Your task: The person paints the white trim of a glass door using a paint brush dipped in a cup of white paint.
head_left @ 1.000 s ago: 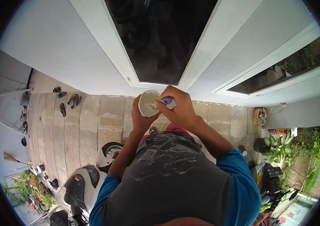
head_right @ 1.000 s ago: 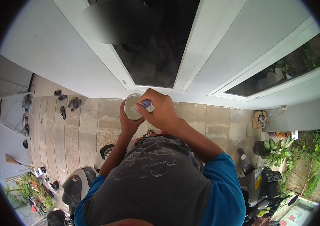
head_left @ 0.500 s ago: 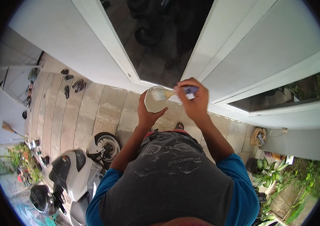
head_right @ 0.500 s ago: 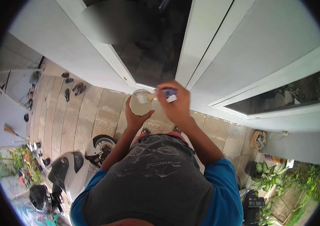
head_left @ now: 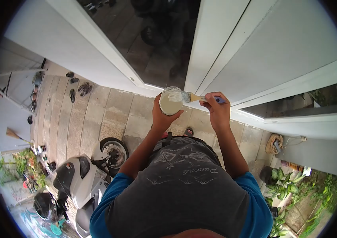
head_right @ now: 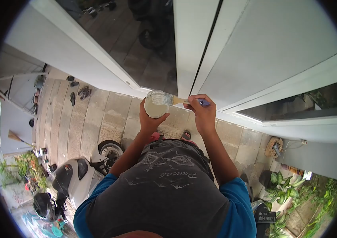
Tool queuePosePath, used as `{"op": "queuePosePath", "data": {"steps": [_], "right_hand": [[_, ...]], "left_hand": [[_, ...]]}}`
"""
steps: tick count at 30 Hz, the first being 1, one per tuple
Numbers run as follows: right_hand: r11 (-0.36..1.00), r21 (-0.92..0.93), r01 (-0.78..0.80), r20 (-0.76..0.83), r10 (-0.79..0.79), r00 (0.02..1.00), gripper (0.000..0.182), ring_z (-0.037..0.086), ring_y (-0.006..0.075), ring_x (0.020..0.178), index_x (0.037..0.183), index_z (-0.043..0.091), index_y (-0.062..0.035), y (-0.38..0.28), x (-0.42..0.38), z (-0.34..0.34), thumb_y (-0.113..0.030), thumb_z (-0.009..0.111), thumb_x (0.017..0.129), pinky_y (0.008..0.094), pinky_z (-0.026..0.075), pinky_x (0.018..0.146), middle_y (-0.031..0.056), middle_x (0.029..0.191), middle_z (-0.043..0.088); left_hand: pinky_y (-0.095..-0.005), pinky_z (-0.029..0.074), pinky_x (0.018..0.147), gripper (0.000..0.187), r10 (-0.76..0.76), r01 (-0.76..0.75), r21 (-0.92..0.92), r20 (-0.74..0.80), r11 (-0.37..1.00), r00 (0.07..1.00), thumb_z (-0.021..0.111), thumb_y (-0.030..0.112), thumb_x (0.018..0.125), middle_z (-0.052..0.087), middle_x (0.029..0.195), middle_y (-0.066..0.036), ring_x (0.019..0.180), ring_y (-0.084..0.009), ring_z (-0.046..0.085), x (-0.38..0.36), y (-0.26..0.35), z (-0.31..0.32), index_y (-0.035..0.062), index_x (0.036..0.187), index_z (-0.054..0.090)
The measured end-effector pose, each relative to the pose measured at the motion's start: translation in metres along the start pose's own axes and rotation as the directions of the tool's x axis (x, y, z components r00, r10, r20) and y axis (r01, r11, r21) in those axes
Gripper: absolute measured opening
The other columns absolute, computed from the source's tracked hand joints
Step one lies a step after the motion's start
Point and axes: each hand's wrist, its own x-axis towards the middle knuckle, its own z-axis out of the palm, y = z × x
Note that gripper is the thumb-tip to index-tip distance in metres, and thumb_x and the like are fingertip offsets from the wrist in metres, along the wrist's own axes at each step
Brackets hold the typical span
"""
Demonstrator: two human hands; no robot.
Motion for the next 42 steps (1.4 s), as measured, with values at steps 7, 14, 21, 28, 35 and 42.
{"op": "queuePosePath", "data": {"steps": [7,14,21,28,35,42], "right_hand": [[0.912,-0.404,0.070,-0.117,-0.128,0.985,0.017,0.066,0.0122,0.068,0.098,0.071,0.0060,0.010,-0.023,-0.002,-0.004,0.081,0.088,0.0263,0.058,0.069,0.0079,0.083,0.071],[0.672,-0.740,0.036,0.046,-0.003,0.999,0.019,0.058,0.0118,0.069,0.101,0.071,0.0045,0.033,-0.039,0.033,-0.014,0.072,0.098,0.0267,0.050,0.065,0.0034,0.081,0.066],[0.985,-0.156,-0.068,-0.110,0.051,0.993,0.024,0.055,0.0102,0.061,0.122,0.055,0.0000,0.114,-0.025,0.046,-0.018,0.057,0.107,0.0241,0.044,0.057,0.0045,0.079,0.065],[1.000,-0.015,-0.020,-0.528,0.009,0.849,0.032,0.045,0.0049,0.049,0.128,0.060,0.0036,0.184,0.019,0.042,-0.020,0.058,0.106,0.0230,0.034,0.044,0.0006,0.069,0.059],[0.992,-0.126,-0.022,-0.584,-0.056,0.810,0.031,0.047,0.0042,0.052,0.126,0.064,0.0037,0.149,0.036,0.074,-0.019,0.059,0.105,0.0231,0.035,0.045,0.0014,0.071,0.061],[0.943,-0.125,0.307,-0.546,-0.324,0.773,0.031,0.049,0.0042,0.057,0.126,0.066,0.0031,0.104,0.028,0.106,-0.019,0.062,0.104,0.0214,0.036,0.051,0.0006,0.072,0.062]], "left_hand": [[-0.0393,0.050,0.103,0.099,0.033,-0.029,-0.026,0.190,0.999,0.981,0.095,0.010,0.066,0.059,0.132,-0.016,0.123,-0.0249,0.060,0.038,-0.029,-0.006,0.0002,0.146,0.037],[-0.0384,0.051,0.102,0.098,0.172,-0.118,-0.170,0.352,0.978,0.920,0.096,0.010,0.065,0.061,0.132,-0.015,0.120,-0.0251,0.062,0.090,-0.049,-0.031,0.0011,0.145,0.040],[-0.0384,0.052,0.101,0.101,0.217,-0.147,-0.173,0.513,0.974,0.831,0.097,0.010,0.065,0.062,0.131,-0.016,0.120,-0.0245,0.063,0.130,-0.077,-0.063,0.0012,0.146,0.037],[-0.0380,0.050,0.102,0.098,0.211,-0.125,-0.184,0.587,0.975,0.781,0.096,0.008,0.067,0.062,0.130,-0.015,0.119,-0.0238,0.063,0.145,-0.085,-0.096,-0.0005,0.145,0.037],[-0.0387,0.050,0.103,0.096,0.172,-0.071,-0.184,0.621,0.980,0.765,0.095,0.009,0.067,0.062,0.129,-0.014,0.119,-0.0239,0.062,0.150,-0.086,-0.106,-0.0001,0.144,0.038],[-0.0388,0.050,0.103,0.094,0.179,-0.096,-0.163,0.631,0.982,0.755,0.095,0.010,0.068,0.062,0.129,-0.014,0.119,-0.0237,0.063,0.157,-0.090,-0.108,0.0008,0.142,0.039]]}}
